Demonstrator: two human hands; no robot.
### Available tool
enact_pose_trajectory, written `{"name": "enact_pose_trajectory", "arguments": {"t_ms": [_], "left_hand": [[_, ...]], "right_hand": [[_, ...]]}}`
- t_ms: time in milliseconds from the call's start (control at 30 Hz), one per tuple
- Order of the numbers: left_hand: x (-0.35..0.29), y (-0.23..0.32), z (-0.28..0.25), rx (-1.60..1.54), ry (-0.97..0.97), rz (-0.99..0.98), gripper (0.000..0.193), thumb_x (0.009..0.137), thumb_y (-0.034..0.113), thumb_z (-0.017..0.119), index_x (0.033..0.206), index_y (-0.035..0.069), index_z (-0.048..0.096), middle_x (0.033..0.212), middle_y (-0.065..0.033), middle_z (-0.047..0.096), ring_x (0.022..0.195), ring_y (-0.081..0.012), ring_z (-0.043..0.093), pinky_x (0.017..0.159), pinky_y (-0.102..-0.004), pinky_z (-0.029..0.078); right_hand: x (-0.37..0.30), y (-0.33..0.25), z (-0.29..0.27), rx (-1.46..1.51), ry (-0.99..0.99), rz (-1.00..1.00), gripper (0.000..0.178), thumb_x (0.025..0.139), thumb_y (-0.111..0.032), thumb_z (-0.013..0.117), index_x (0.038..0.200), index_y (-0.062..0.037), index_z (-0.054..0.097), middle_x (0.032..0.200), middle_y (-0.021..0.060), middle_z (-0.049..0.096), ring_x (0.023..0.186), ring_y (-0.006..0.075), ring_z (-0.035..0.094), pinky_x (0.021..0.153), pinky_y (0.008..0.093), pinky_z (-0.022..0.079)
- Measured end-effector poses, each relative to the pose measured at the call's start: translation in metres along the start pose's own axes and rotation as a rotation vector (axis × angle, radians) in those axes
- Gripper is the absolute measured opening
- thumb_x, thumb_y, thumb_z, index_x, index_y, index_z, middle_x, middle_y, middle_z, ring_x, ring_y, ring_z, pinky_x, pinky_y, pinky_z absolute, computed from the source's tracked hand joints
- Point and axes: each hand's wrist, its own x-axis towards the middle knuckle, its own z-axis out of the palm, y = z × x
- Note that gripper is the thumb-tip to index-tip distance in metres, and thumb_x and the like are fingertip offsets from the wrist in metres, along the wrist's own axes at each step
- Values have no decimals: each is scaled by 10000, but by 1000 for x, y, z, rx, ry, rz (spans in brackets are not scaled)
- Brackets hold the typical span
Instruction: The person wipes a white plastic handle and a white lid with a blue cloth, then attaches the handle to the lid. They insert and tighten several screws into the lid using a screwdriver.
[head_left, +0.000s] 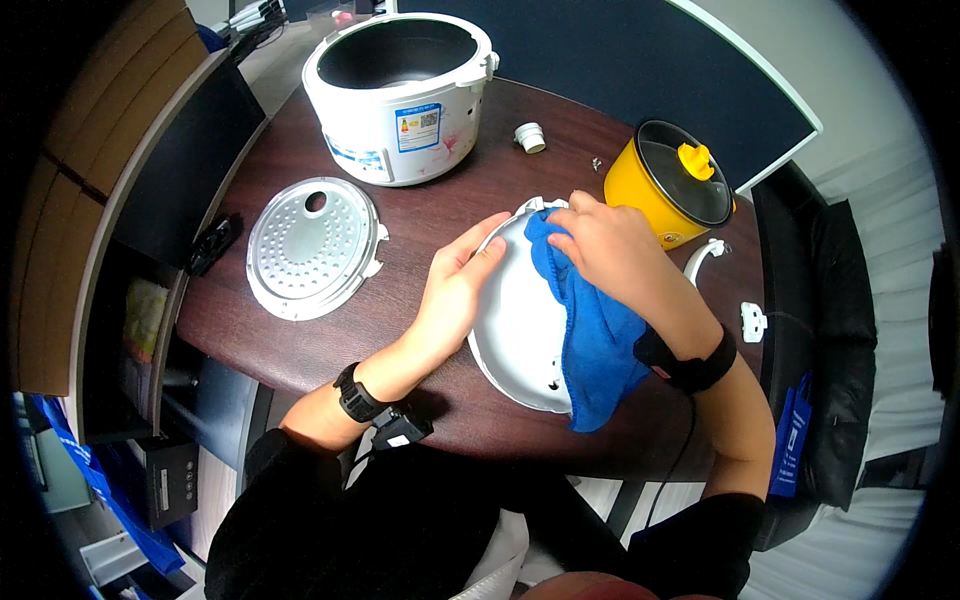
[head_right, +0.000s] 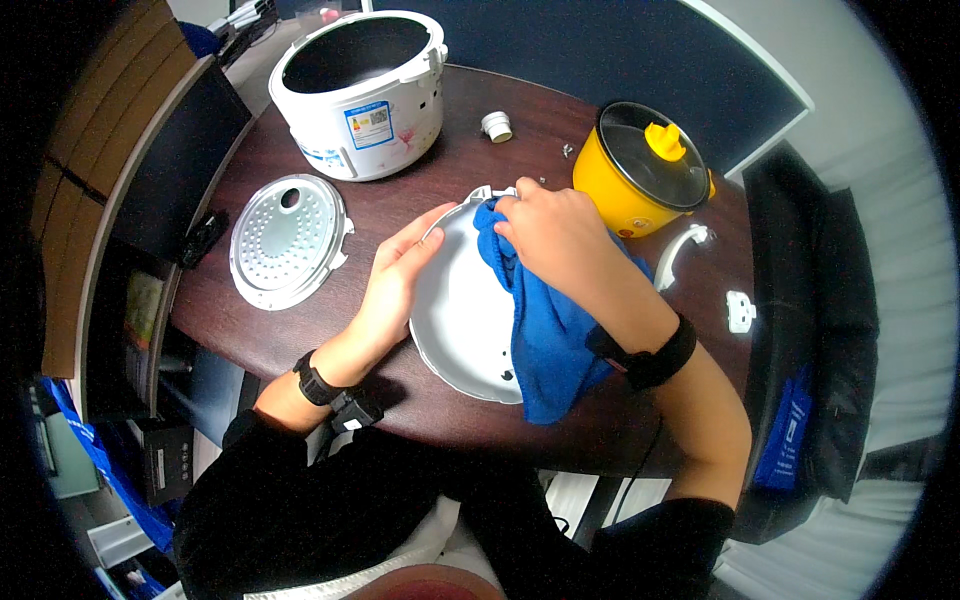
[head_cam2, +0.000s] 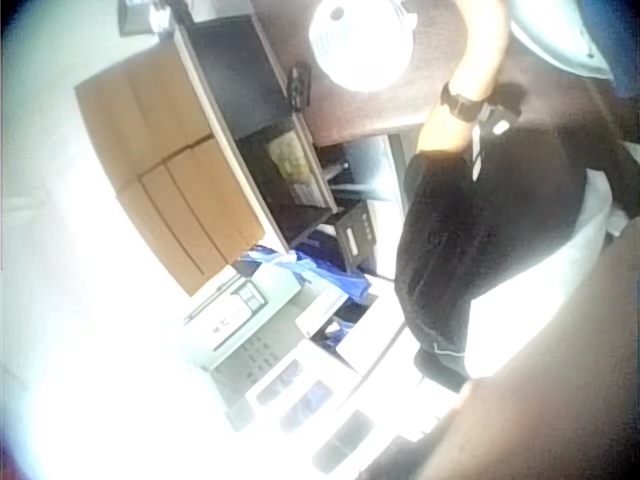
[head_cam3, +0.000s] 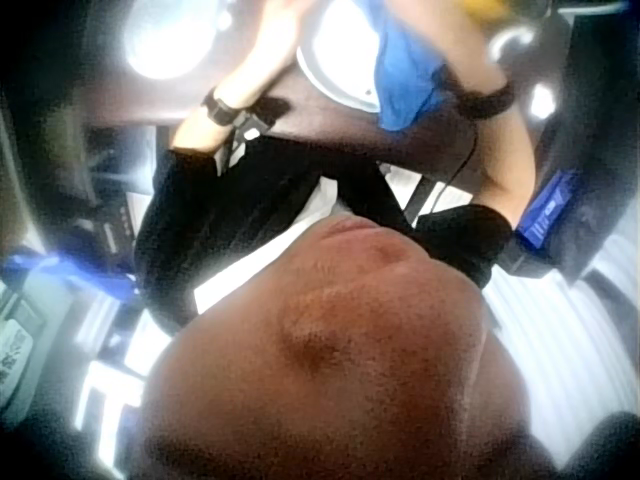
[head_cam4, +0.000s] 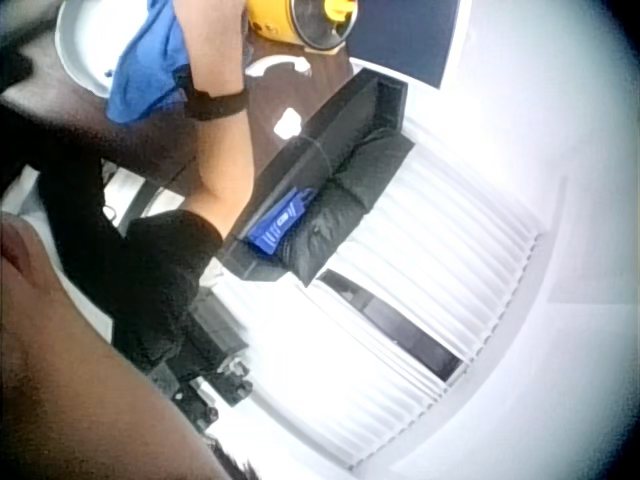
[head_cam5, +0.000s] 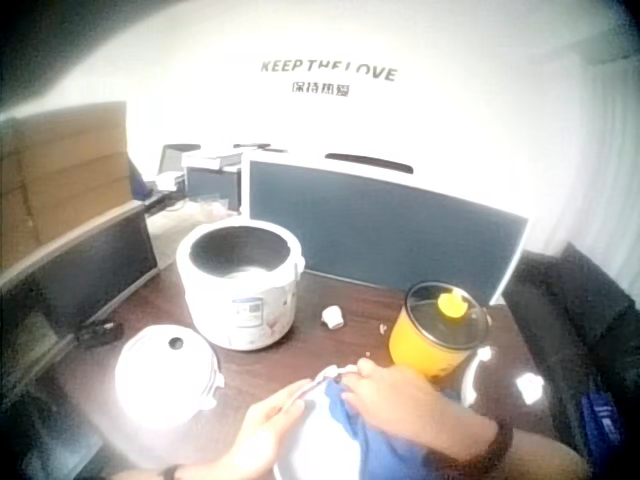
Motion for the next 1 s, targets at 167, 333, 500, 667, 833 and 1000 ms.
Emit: {"name": "enact_pose_trajectory", "arguments": {"t_ms": [167, 333, 500, 667, 833, 1000], "left_hand": [[1, 0, -1, -30, 9, -13, 429, 947, 202, 484, 1322, -1, 439, 1141, -77, 590, 990, -115, 569, 863, -240, 443], [0, -2, 1, -35, 26, 10, 430, 944, 206, 494, 1316, -4, 447, 1157, -78, 585, 1004, -120, 565, 870, -242, 442], [1, -2, 2, 7, 13, 75, 436, 943, 212, 498, 1317, -6, 448, 1173, -80, 580, 1011, -123, 562, 873, -238, 438], [-2, -2, 1, 31, 5, 58, 439, 943, 228, 497, 1317, 2, 455, 1174, -80, 579, 1023, -122, 557, 883, -239, 434], [2, -6, 3, 31, 16, 96, 447, 937, 244, 507, 1313, 7, 462, 1198, -88, 573, 1049, -131, 555, 910, -249, 425], [4, -5, -2, -10, 115, 117, 385, 935, 184, 514, 1273, -1, 503, 1115, -71, 607, 991, -113, 570, 868, -237, 437]], "right_hand": [[-6, 2, 1, 42, 5, 26, 219, 862, -246, 596, 957, -59, 661, 870, 95, 606, 708, 270, 637, 625, 361, 508], [-17, -3, -1, 79, 66, 101, 217, 863, -257, 593, 936, -61, 653, 862, 101, 600, 717, 279, 632, 629, 369, 500], [-18, 6, 8, 84, 91, 129, 246, 868, -274, 580, 938, -48, 648, 872, 115, 609, 760, 298, 630, 662, 390, 500], [-6, 3, -2, 21, -135, 311, 317, 905, -285, 528, 1035, -17, 638, 964, 164, 648, 882, 320, 632, 783, 385, 492], [-22, 16, -18, 124, -204, 394, 367, 926, -296, 506, 1103, 4, 622, 1001, 184, 653, 908, 284, 636, 831, 350, 484], [-74, 28, -62, 545, 107, 385, 331, 909, -308, 577, 1061, -19, 633, 867, 60, 656, 765, 119, 592, 719, 271, 472]]}}
